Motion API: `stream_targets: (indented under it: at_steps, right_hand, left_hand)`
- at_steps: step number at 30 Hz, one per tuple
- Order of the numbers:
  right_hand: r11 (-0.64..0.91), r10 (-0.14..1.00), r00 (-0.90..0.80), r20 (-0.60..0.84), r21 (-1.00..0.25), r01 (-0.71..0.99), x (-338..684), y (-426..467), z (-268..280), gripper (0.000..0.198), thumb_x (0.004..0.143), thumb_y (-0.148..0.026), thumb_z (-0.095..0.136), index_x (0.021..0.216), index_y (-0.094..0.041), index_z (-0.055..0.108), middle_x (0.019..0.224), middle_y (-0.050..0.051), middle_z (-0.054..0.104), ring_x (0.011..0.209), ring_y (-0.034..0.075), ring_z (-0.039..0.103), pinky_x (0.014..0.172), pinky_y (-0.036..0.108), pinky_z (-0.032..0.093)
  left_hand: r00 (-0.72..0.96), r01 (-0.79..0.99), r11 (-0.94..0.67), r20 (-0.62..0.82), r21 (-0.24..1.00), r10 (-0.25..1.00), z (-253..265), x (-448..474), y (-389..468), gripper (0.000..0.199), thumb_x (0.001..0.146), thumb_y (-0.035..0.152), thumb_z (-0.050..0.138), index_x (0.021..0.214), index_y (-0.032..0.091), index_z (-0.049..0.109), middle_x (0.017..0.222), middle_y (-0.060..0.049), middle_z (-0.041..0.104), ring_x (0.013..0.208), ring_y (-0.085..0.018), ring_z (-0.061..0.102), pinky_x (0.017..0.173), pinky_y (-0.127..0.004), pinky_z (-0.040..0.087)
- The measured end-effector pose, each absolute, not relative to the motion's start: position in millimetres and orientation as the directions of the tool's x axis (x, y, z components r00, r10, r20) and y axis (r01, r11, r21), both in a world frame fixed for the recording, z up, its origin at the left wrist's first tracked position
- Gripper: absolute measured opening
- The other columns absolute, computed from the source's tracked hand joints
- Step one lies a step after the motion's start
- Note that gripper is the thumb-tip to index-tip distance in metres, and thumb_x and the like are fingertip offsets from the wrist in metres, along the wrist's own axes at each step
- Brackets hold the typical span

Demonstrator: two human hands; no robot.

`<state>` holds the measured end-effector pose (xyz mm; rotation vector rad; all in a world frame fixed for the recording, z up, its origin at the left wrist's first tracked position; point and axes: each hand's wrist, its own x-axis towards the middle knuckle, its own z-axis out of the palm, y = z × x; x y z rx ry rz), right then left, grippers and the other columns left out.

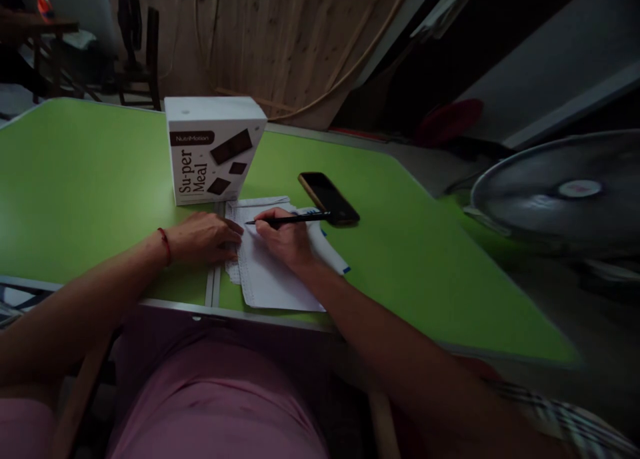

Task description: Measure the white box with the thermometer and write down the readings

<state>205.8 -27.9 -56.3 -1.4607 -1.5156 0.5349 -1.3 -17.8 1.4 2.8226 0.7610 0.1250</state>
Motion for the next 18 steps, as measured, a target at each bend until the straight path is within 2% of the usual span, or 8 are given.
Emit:
stream_targets:
  at_steps: [13,18]
  right_hand:
    - [0.199,0.93,0.156,0.334,-0.81,0.551,205.5,-28.2,-55.6,0.017,0.069,-0.034,0.057,0.072,-0.021,0.067,0.066,0.003,0.067,0.065,0.019,0.061,0.066,0.033,0.05]
    - [0.192,0.933,0.156,0.325,-0.815,0.546,205.5,-27.8,-55.9,0.017,0.069,-0.033,0.057,0.07,-0.02,0.067,0.065,0.003,0.066,0.063,0.019,0.059,0.062,0.032,0.049]
  left_hand:
    - [0.852,0.513,-0.826,-0.02,0.231,0.524,5.5,1.1,-20.2,0.021,0.092,0.027,0.072,0.112,0.02,0.076,0.137,-0.006,0.067,0.11,-0.028,0.072,0.082,-0.033,0.057]
    - [0.854,0.509,-0.831,-0.01,0.227,0.52,3.5,-0.6,-18.7,0.021,0.092,0.028,0.073,0.111,0.02,0.077,0.136,-0.006,0.067,0.107,-0.027,0.073,0.079,-0.032,0.057]
